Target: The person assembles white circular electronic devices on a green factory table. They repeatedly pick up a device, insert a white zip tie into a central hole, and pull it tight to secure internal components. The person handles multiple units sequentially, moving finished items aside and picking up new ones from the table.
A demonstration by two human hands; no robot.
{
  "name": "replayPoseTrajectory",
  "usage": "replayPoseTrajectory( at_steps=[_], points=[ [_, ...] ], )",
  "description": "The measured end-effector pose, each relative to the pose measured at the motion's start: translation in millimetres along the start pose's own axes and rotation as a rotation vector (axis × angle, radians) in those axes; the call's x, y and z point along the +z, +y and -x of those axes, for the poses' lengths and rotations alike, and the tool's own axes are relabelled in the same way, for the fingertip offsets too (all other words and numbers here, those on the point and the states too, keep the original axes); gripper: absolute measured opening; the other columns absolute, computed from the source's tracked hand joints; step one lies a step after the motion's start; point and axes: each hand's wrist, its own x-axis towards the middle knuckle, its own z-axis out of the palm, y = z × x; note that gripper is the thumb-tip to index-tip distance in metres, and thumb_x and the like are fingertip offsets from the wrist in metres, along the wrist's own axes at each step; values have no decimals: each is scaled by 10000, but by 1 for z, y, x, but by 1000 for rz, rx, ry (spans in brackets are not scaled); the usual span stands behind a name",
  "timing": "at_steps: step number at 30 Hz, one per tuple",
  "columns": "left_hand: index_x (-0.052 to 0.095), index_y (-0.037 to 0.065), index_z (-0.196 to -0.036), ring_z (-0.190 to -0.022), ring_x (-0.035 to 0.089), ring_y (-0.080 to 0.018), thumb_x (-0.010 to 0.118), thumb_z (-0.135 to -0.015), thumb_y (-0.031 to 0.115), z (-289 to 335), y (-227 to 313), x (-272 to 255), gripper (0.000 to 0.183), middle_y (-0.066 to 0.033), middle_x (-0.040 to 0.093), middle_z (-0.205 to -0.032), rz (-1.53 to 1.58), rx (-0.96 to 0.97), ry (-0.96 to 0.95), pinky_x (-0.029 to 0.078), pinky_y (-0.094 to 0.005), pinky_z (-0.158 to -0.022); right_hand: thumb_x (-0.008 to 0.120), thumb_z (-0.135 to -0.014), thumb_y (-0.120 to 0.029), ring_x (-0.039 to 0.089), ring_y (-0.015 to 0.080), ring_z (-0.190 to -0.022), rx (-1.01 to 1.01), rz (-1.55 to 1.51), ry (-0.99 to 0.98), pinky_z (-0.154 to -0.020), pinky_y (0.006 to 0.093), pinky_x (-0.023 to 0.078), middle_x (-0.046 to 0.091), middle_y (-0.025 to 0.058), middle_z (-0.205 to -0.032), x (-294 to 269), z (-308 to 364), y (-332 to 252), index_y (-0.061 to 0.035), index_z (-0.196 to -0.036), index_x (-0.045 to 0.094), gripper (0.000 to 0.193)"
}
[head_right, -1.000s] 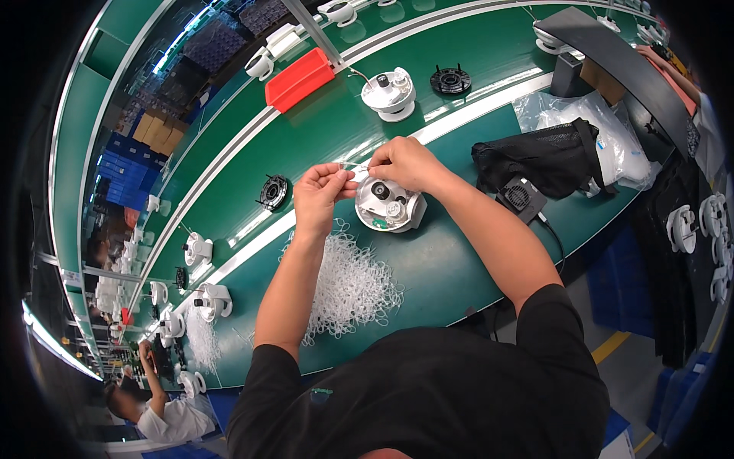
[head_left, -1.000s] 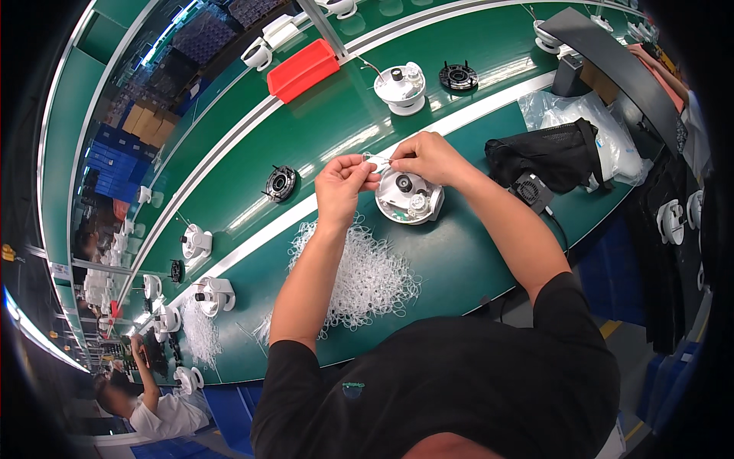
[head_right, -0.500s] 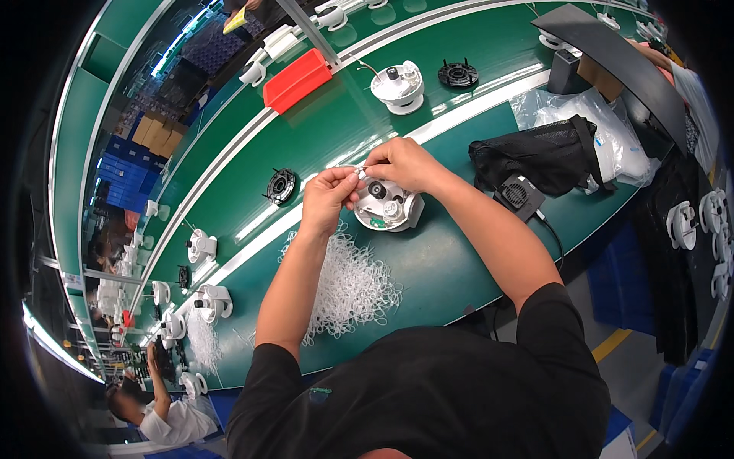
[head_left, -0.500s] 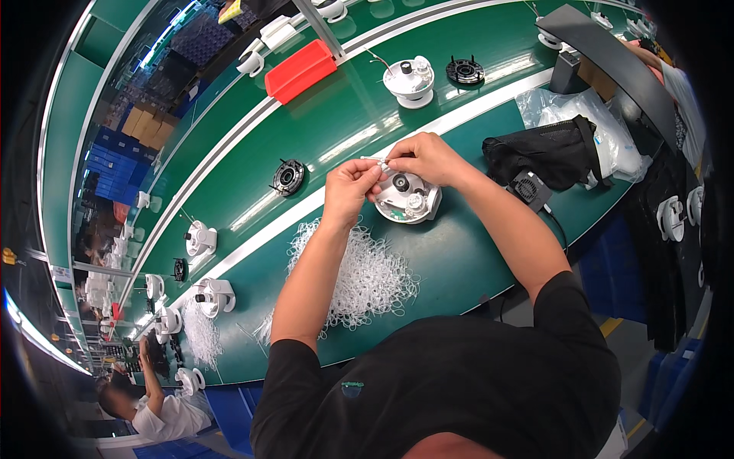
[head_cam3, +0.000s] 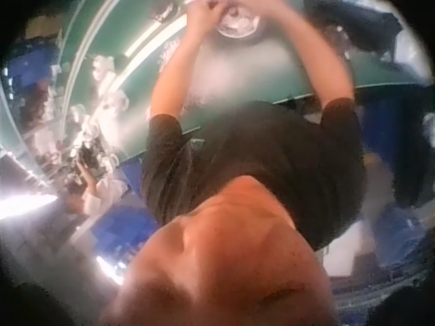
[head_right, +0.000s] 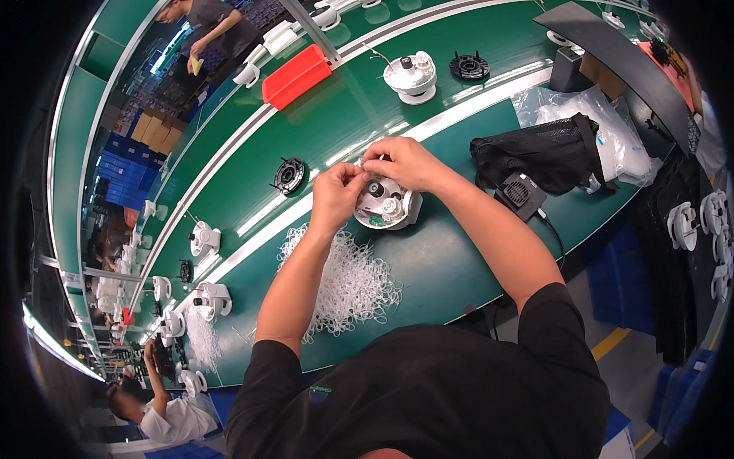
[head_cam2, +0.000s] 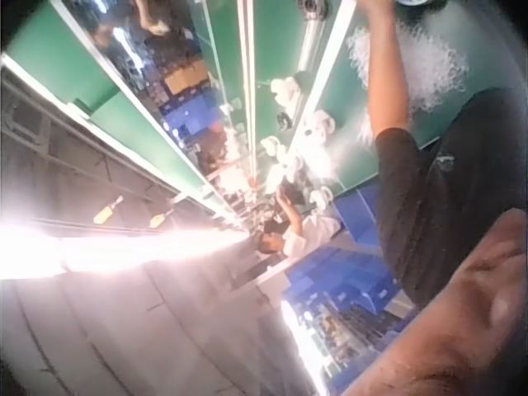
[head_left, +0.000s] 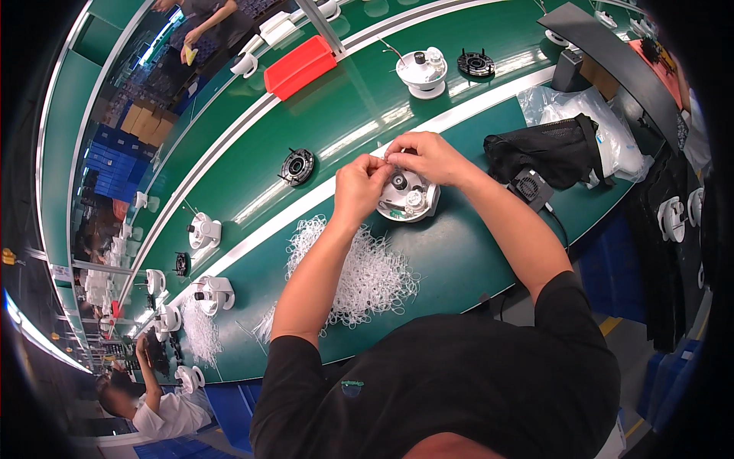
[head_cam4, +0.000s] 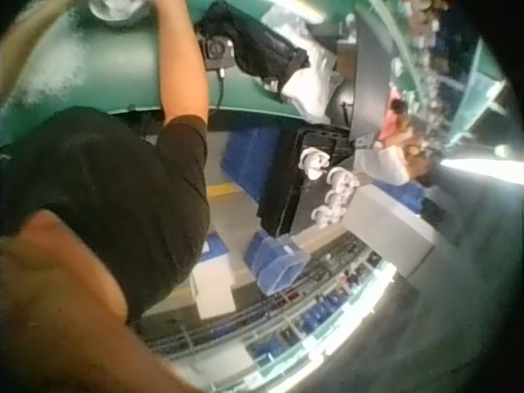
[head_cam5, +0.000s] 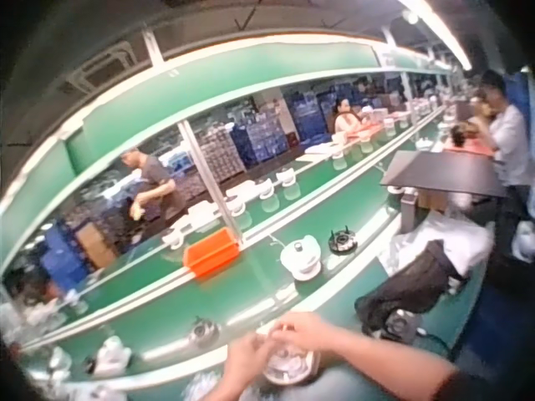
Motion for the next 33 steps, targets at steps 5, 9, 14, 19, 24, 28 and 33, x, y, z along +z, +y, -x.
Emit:
replayPoseTrajectory(
  at_steps=[5,9,14,19,24,28,33],
  points=[
    [697,31,-923,-741,677,-315,670,-825,7,5,3,9,105,-133,687,-863,-398,380,97,523,-419,-671,584,-992,-175,603,112,-900,122,-398,185,-813,266,490,666,26,-925,6,-2,20,-23,-1043,672,183],
    [698,49,-943,-822,654,-384,617,-766,-40,6,14,7,214,-148,649,-935,-571,300,-33,512,-469,-719,520,-1029,-191,574,97,-889,375,-673,201,-783,261,475,656,7,-920,-4,3,23,-47,-984,669,212],
    [676,35,-899,-807,648,-379,625,-762,-44,4,3,12,166,-149,637,-905,-507,316,25,510,-469,-715,616,-934,-216,647,226,-847,52,-75,61,-771,352,500,684,110,-906,-7,10,21,-41,-988,691,198],
    [660,31,-870,-797,640,-382,643,-792,-20,4,2,12,95,-155,629,-884,-428,303,37,508,-465,-715,711,-818,-180,657,308,-894,-69,291,-103,-788,409,501,686,119,-913,-14,7,7,-62,-966,698,189],
    [646,24,-871,-782,642,-401,672,-854,95,5,2,10,77,-154,609,-922,-489,364,72,511,-498,-696,695,-826,-183,643,319,-911,-55,564,-150,-818,443,493,648,112,-901,-18,4,-8,-74,-919,691,143],
    [634,19,-890,-788,640,-394,676,-855,93,3,1,2,93,-156,604,-940,-540,381,118,510,-482,-696,691,-827,-171,579,315,-1059,0,638,-226,-847,436,459,601,121,-1030,-25,3,-21,-61,-897,677,131],
    [643,7,-935,-771,645,-365,698,-862,129,2,-8,3,152,-159,622,-975,-484,278,72,517,-448,-708,687,-850,-186,597,269,-1026,-69,541,-218,-876,385,478,600,112,-1060,-30,6,3,-57,-953,682,166]
  ],
)
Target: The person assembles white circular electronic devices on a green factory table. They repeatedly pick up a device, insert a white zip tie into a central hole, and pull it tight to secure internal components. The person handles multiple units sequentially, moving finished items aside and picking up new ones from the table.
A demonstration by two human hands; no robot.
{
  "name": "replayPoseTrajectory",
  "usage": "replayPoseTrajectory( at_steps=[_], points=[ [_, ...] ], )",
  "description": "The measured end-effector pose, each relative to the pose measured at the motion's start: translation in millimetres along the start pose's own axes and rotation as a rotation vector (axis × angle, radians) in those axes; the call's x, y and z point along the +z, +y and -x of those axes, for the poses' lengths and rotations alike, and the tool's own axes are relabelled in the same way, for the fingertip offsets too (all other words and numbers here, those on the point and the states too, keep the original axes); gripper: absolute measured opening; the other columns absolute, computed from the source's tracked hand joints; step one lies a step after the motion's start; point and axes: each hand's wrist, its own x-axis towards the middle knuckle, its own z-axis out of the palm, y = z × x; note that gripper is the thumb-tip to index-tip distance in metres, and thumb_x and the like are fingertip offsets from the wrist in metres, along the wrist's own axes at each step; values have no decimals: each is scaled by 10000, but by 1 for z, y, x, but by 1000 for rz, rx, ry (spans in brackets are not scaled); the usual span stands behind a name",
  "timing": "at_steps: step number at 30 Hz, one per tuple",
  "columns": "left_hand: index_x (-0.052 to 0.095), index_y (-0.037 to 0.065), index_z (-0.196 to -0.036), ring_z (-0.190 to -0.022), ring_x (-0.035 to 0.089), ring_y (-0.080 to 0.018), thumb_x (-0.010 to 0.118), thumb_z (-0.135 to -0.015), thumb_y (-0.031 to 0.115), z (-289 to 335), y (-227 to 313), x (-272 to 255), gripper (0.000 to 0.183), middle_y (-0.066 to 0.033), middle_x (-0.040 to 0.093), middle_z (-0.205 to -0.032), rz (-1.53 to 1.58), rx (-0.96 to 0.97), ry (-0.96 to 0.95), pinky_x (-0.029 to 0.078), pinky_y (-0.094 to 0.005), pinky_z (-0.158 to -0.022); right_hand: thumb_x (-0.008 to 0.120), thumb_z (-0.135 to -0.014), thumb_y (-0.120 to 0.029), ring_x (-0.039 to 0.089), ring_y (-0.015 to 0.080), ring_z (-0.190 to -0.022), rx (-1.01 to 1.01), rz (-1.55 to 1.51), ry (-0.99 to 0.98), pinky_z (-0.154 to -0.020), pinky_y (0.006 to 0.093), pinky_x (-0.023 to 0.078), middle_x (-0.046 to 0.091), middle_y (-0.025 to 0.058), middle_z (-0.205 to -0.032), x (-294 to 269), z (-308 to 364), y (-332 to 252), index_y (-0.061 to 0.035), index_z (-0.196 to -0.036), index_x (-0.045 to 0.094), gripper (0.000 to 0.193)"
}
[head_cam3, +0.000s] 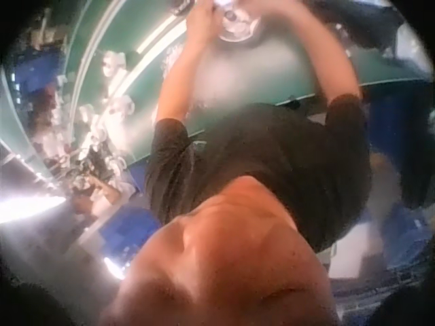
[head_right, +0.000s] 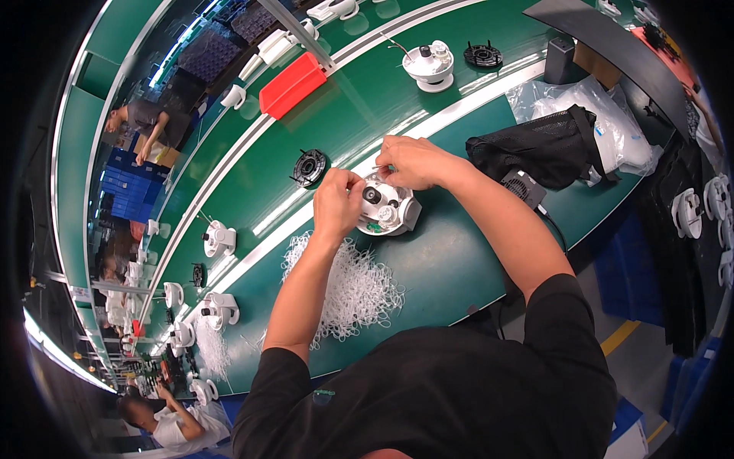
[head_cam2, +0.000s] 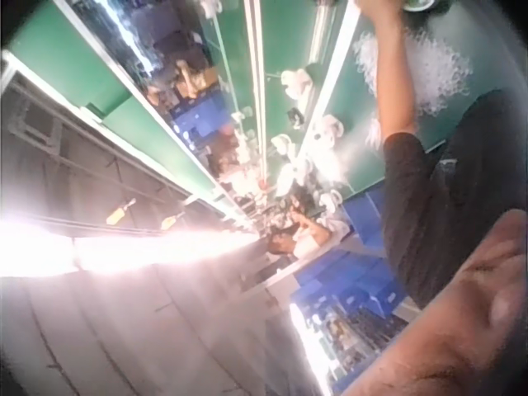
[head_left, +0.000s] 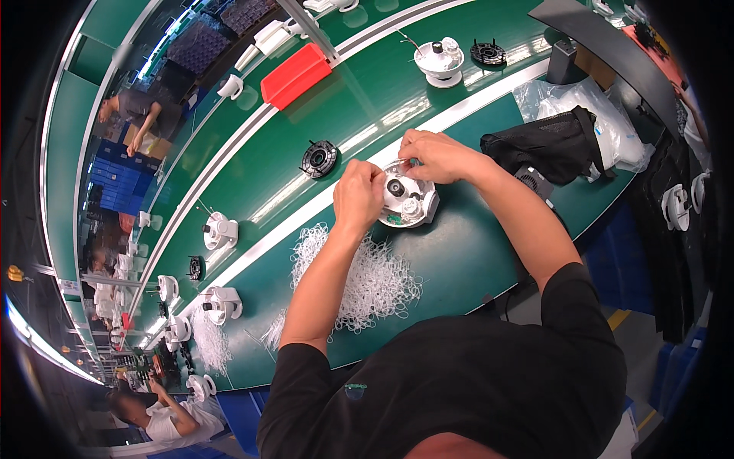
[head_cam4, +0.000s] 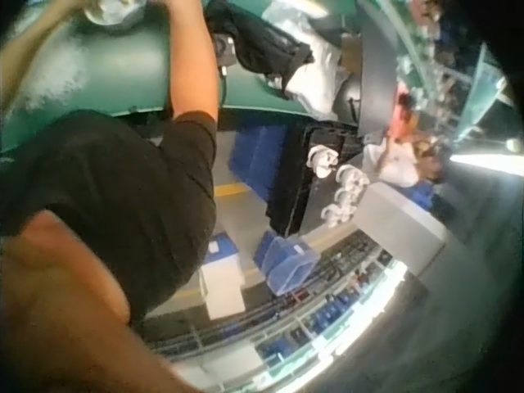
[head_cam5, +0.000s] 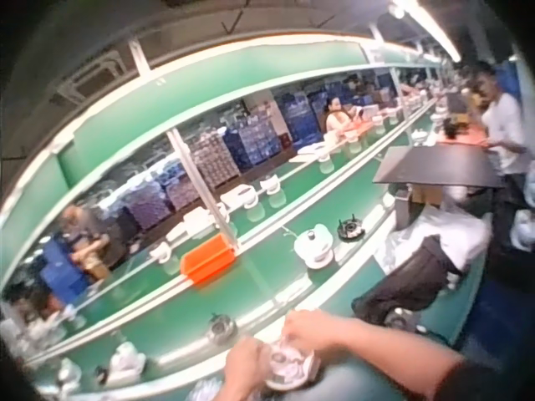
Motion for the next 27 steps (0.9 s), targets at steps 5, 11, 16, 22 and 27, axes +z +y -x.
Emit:
replayPoseTrajectory(
  at_steps=[5,11,16,22,27],
  points=[
    [638,-48,-1048,-659,623,-147,671,-945,193,6,-23,-6,265,-105,680,-930,227,-130,-73,530,-338,-598,632,-965,-279,583,126,-805,113,-549,422,-769,282,486,625,66,-1056,10,4,9,-43,-1159,647,306],
    [631,-28,-1082,-684,654,-142,565,-1013,230,-6,-28,-6,275,-72,695,-895,841,-527,-458,560,-275,-570,604,-978,-300,606,201,-791,301,-622,741,-753,342,492,662,109,-895,55,10,44,-6,-1130,615,331],
    [579,-114,-1111,-695,702,-232,499,-1006,129,-58,-39,10,276,-176,691,-949,1077,-636,-168,609,-304,-606,608,-973,-246,624,232,-782,343,-537,759,-755,361,495,651,109,-850,60,9,47,-6,-1173,582,313],
    [459,-162,-1157,-899,694,-359,523,-1018,128,-123,-62,54,328,-273,607,-1104,1196,-735,63,642,-373,-732,637,-947,-182,624,181,-720,324,-522,691,-710,330,504,658,88,-820,58,9,49,-3,-1151,602,274],
    [427,-164,-1201,-899,681,-356,628,-988,211,-118,-59,59,475,-260,578,-1133,1216,-779,117,638,-376,-741,653,-932,-148,628,134,-722,325,-558,704,-685,284,507,678,69,-820,59,10,50,0,-1070,656,202]
  ],
)
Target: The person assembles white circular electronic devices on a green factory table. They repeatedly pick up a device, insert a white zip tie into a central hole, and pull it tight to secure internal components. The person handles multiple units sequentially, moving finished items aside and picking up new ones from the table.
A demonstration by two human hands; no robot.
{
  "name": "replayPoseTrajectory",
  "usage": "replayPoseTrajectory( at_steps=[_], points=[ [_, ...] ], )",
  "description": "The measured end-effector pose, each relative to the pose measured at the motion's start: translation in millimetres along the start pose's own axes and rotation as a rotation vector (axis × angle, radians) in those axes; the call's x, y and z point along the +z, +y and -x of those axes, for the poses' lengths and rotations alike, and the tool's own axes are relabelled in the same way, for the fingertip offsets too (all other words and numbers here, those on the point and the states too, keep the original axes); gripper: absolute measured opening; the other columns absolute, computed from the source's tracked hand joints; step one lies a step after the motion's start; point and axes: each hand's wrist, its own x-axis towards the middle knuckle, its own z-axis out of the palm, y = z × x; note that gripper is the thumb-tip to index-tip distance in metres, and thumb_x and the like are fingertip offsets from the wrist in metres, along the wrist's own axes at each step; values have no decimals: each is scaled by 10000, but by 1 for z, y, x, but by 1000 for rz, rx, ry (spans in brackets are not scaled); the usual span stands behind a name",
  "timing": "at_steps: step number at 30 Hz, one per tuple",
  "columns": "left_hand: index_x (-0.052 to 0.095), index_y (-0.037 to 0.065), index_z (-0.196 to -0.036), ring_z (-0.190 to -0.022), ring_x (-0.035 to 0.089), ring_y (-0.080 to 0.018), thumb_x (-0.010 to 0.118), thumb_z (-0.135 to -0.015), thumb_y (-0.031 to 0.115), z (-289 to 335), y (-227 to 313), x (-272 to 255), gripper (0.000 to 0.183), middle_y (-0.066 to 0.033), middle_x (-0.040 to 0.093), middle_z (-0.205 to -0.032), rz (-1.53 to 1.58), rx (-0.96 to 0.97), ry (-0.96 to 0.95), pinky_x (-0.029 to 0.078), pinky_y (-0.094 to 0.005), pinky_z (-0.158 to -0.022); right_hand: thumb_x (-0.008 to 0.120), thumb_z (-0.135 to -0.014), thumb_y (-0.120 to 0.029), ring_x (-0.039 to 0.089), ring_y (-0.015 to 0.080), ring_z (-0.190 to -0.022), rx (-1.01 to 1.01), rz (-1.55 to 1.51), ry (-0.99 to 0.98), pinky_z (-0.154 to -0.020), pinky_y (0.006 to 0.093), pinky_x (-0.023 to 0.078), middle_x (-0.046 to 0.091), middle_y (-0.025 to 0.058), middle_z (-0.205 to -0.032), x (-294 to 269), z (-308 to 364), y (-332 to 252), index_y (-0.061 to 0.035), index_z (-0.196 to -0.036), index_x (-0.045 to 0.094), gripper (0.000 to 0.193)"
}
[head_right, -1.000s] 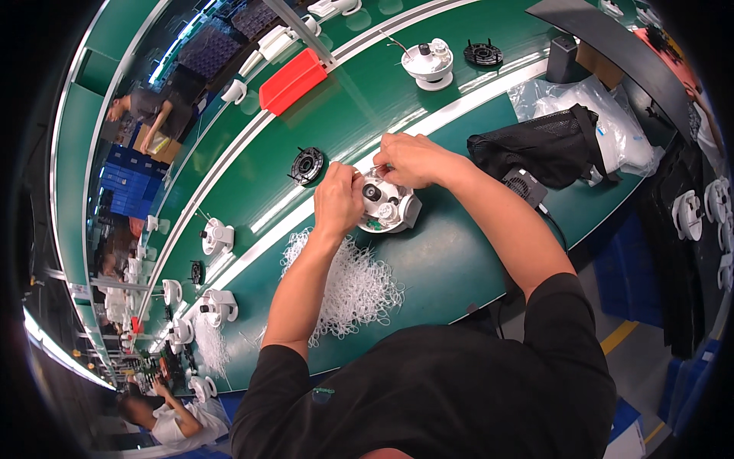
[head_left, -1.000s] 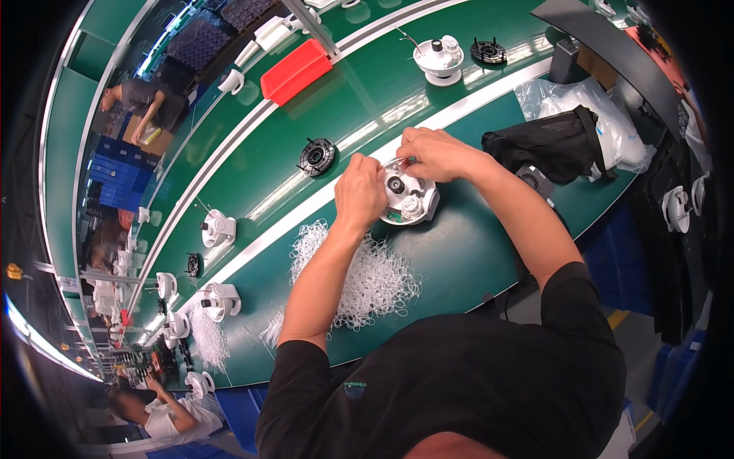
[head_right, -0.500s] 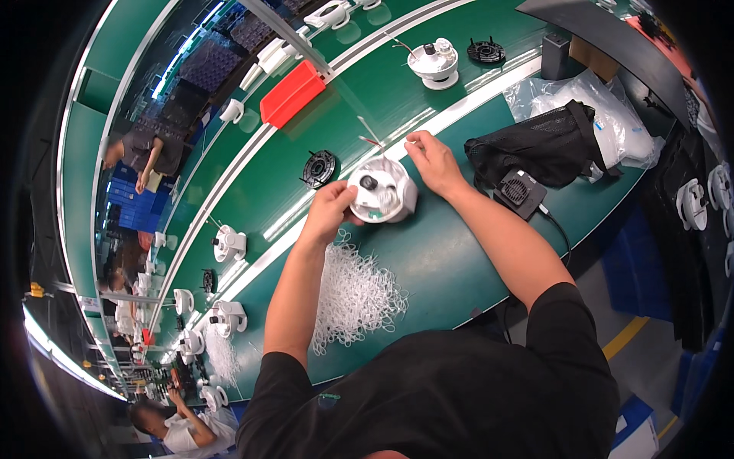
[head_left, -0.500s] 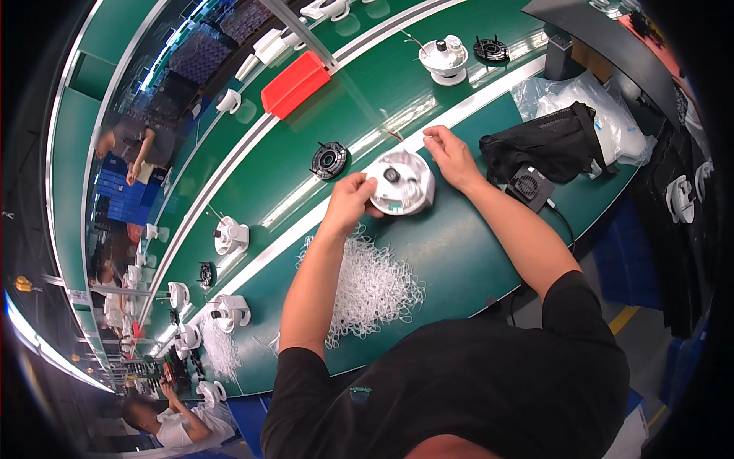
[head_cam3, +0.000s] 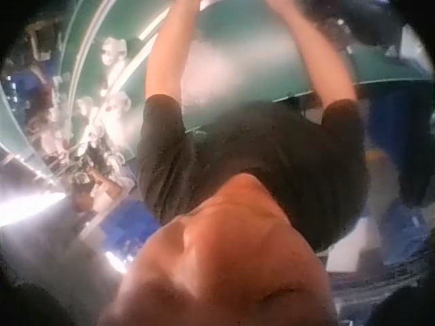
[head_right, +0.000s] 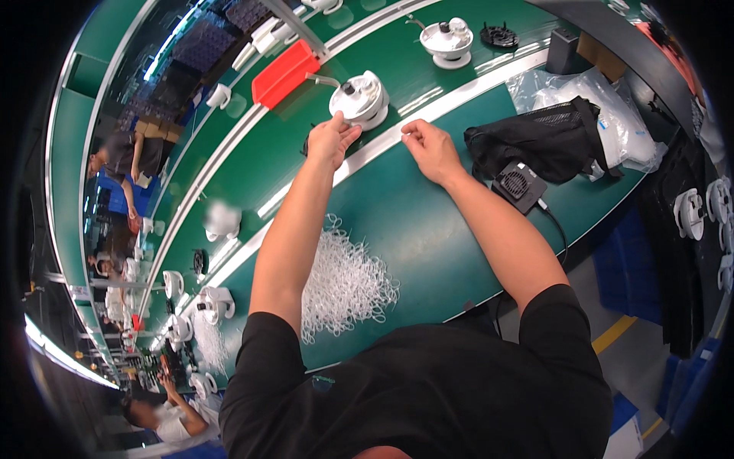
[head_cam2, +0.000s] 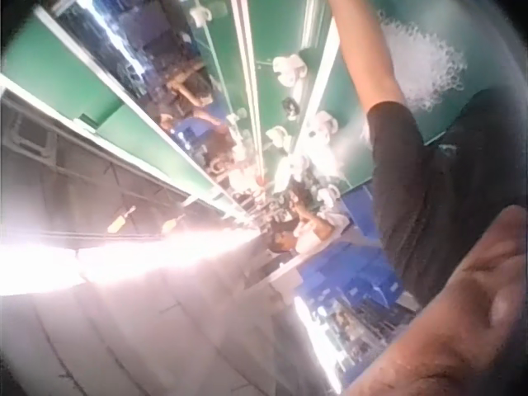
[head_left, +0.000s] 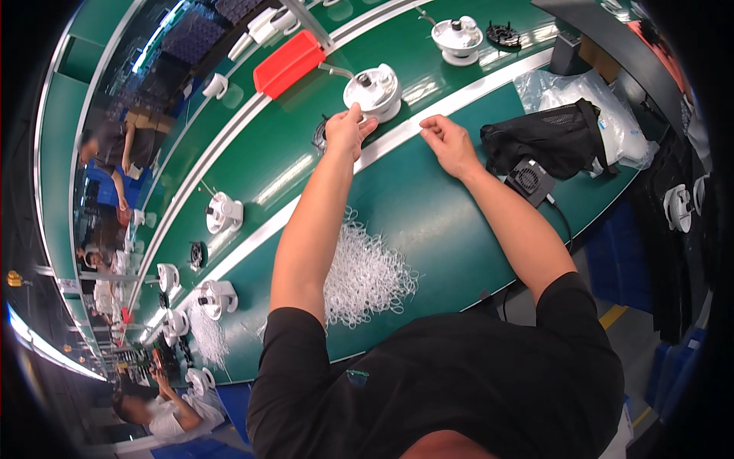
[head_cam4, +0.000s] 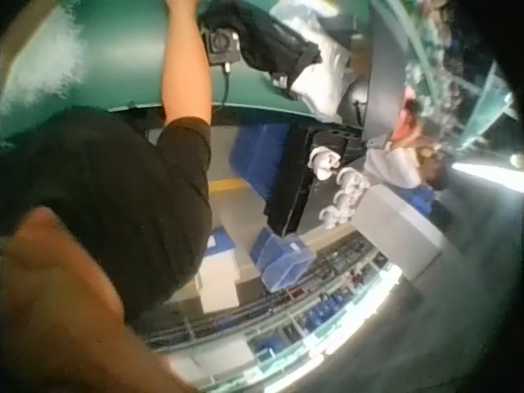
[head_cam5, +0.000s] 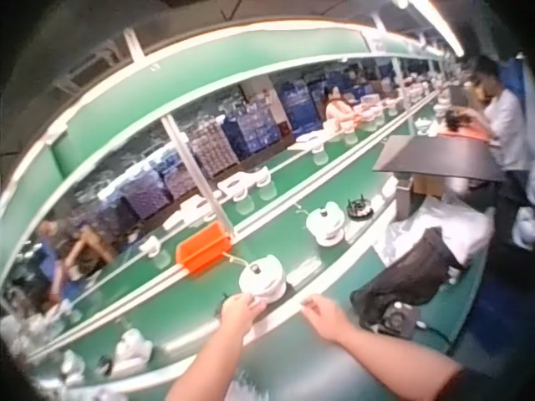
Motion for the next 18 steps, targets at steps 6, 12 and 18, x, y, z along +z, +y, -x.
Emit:
replayPoseTrajectory(
  at_steps=[6,12,18],
  points=[
    [676,16,-958,-802,667,-199,778,-839,183,76,27,-76,229,-67,679,-876,-1079,240,-367,536,-343,-678,660,-929,-150,628,118,-711,-11,-8,-6,-673,270,505,685,56,-806,1,-1,6,-3,-1006,677,166],
    [691,31,-977,-875,678,-295,776,-797,103,120,21,-121,212,-116,698,-943,-1420,439,-650,536,-387,-781,659,-930,-182,641,133,-716,0,60,-41,-686,280,510,702,61,-830,4,-2,3,-11,-995,683,184],
    [675,7,-992,-846,684,-231,765,-808,52,117,12,-128,209,-127,689,-948,-1439,337,-622,545,-350,-764,660,-928,-187,642,133,-722,-10,78,-50,-690,281,509,703,60,-834,5,-1,4,-16,-999,687,186]
  ],
)
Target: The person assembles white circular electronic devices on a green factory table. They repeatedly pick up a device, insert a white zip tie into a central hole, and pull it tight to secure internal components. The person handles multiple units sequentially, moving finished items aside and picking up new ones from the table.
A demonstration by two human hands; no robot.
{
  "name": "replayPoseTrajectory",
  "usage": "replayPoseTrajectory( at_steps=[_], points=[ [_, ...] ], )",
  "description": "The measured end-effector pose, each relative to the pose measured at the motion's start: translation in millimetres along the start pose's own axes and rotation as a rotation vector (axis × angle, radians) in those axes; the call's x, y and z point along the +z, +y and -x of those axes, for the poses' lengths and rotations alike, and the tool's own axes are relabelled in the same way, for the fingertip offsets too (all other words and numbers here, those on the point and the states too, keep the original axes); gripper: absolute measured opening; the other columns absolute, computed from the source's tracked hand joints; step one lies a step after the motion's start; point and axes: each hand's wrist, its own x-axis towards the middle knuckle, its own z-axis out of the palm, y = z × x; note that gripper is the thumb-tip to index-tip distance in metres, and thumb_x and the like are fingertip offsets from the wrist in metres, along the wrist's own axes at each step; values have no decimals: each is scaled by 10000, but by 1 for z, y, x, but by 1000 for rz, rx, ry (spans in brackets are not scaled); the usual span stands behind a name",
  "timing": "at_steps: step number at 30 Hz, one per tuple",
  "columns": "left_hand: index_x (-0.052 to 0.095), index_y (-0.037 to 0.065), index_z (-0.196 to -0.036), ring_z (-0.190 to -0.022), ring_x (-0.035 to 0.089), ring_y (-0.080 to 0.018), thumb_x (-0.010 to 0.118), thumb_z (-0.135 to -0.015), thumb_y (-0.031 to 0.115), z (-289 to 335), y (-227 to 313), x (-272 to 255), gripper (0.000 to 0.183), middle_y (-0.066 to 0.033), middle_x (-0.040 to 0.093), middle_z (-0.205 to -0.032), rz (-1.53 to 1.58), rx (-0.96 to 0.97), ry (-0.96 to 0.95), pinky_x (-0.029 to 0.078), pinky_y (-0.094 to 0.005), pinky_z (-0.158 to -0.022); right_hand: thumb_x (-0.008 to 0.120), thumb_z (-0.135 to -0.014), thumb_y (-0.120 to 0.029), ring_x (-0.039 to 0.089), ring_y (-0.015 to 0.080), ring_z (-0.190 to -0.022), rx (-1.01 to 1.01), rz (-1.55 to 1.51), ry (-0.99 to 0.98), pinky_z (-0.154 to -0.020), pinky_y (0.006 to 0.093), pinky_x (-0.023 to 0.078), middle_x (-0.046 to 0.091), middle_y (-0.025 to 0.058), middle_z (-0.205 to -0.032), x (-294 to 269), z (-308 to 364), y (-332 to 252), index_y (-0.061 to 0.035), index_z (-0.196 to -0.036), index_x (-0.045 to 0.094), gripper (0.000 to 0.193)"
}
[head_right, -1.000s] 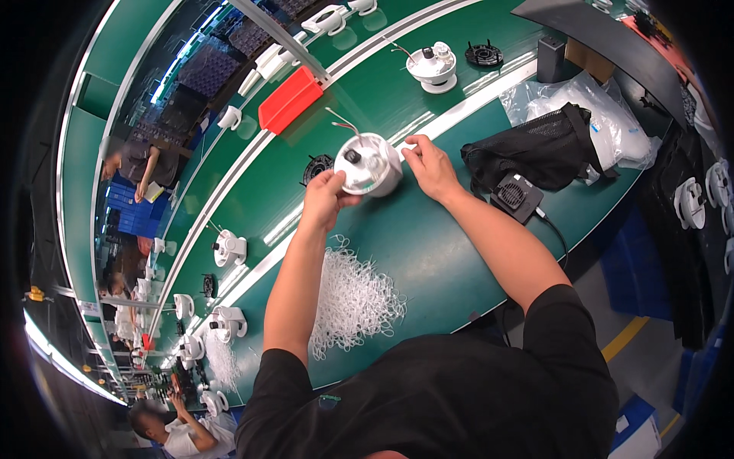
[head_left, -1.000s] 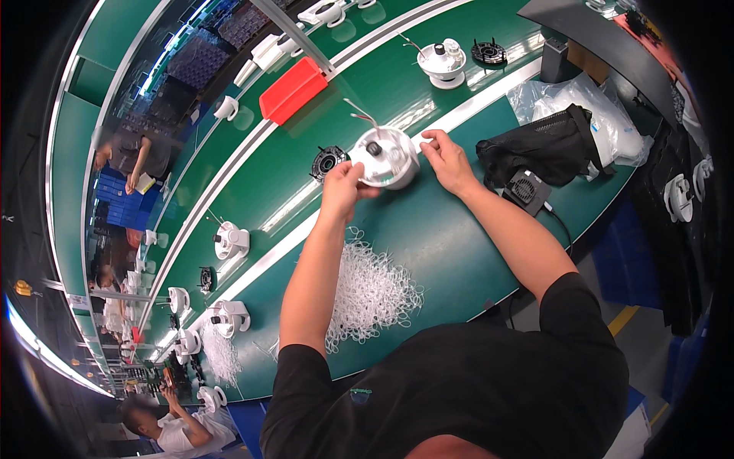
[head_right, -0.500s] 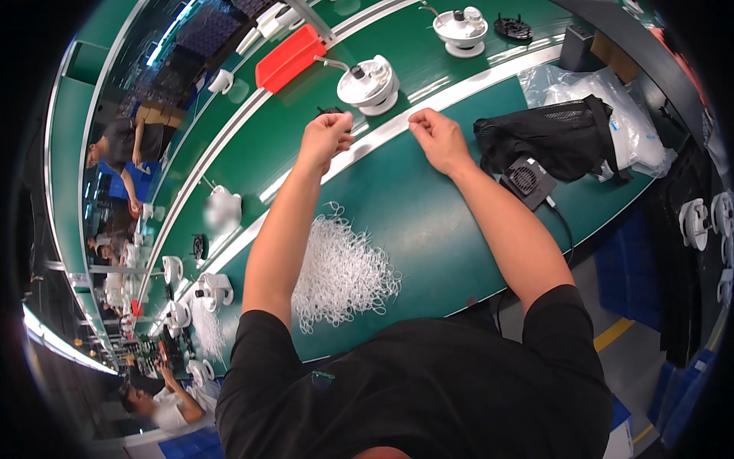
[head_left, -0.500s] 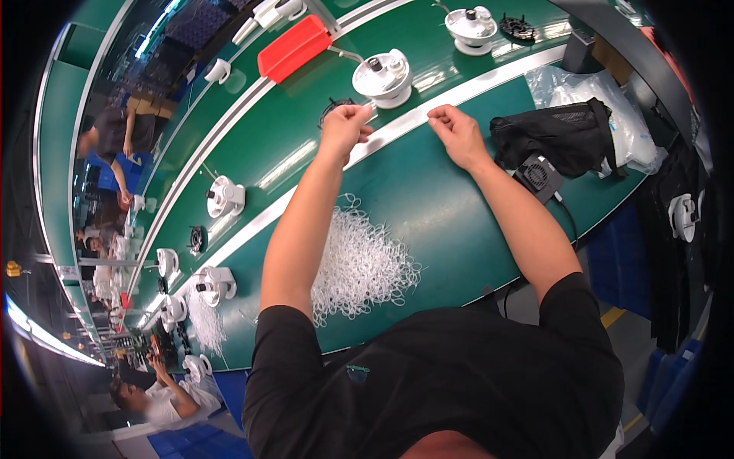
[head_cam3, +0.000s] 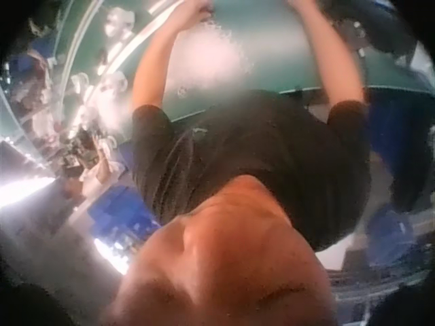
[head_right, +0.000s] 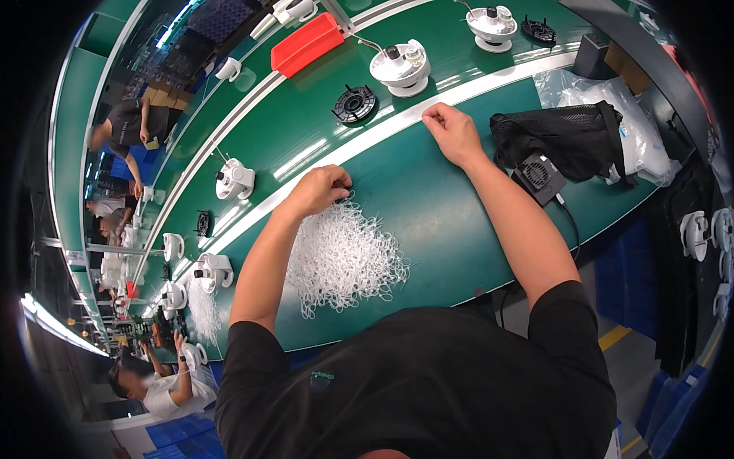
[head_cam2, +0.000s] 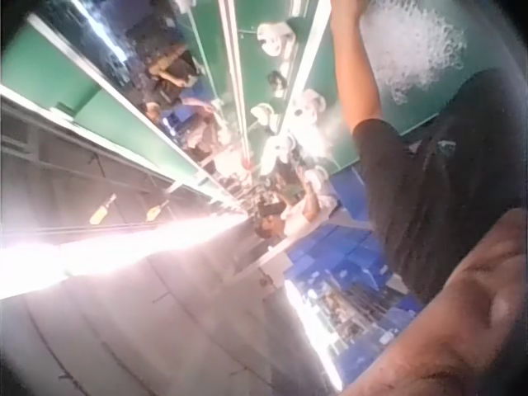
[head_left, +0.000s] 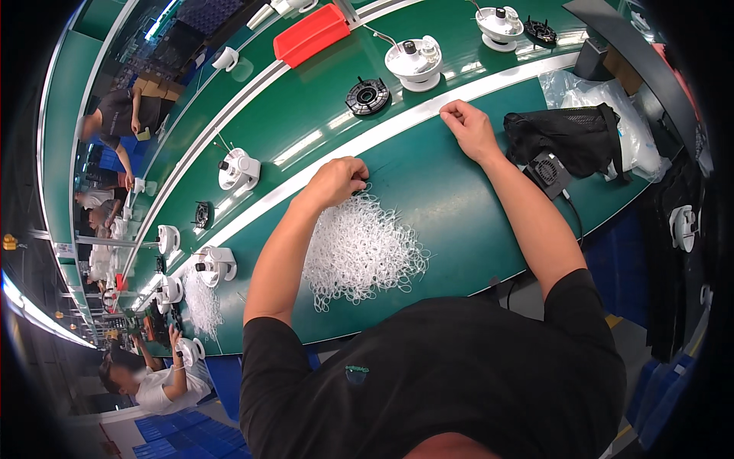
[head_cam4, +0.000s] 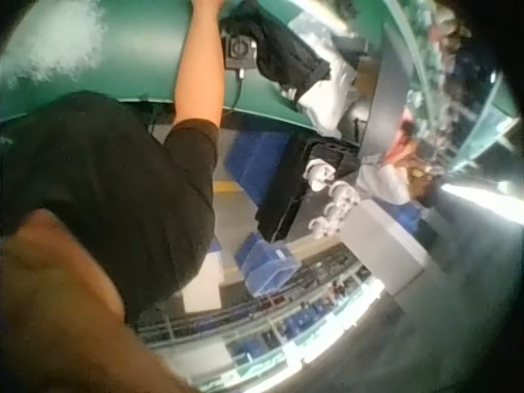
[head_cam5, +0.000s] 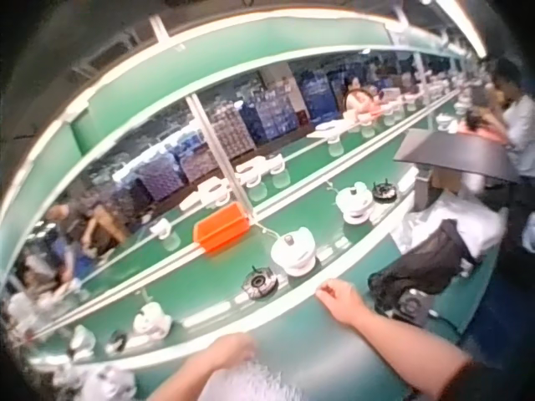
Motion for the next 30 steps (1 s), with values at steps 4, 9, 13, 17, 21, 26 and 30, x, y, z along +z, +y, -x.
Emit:
replayPoseTrajectory(
  at_steps=[4,9,13,17,21,26,30],
  points=[
    [665,-2,-1008,-800,654,-195,742,-847,77,4,-1,-1,195,-111,695,-916,73,-41,22,526,-332,-745,660,-929,-186,636,129,-722,5,5,-4,-691,283,508,702,59,-836,-2,0,1,-15,-1001,687,187],
    [664,-2,-1020,-778,613,-177,706,-894,118,15,-11,1,179,-92,677,-864,216,-67,257,502,-331,-724,661,-932,-190,635,130,-727,7,8,-9,-695,285,511,701,63,-837,0,0,-1,-14,-1010,687,194],
    [659,-5,-961,-749,590,-189,697,-905,155,22,-11,-9,175,-105,661,-870,284,-173,281,482,-342,-694,661,-934,-191,637,136,-734,-12,11,3,-703,286,514,701,63,-838,-1,0,5,-13,-1019,689,200],
    [644,-1,-905,-714,561,-159,697,-924,221,30,-25,-8,229,-83,640,-801,324,-216,354,465,-327,-659,662,-936,-189,627,126,-743,-3,6,-3,-707,280,512,692,50,-830,1,-1,3,-10,-1013,688,196],
    [623,1,-884,-723,548,-134,686,-951,278,41,-29,-9,292,-55,634,-766,389,-179,523,454,-321,-653,661,-939,-178,610,110,-747,-21,-7,-6,-703,269,504,680,39,-823,2,0,1,-7,-998,683,182],
    [633,16,-908,-639,568,-109,709,-945,263,53,-76,-9,262,-45,631,-748,824,-211,771,476,-274,-597,659,-940,-156,593,100,-748,-13,-10,-28,-700,264,495,669,25,-816,-2,1,-1,-7,-987,678,157],
    [629,1,-915,-602,599,-120,714,-940,222,80,-108,-21,237,-63,655,-769,1148,-427,1144,507,-259,-544,658,-940,-154,590,96,-745,-5,-22,-33,-697,263,493,667,22,-814,1,0,2,-9,-985,678,153]
  ],
)
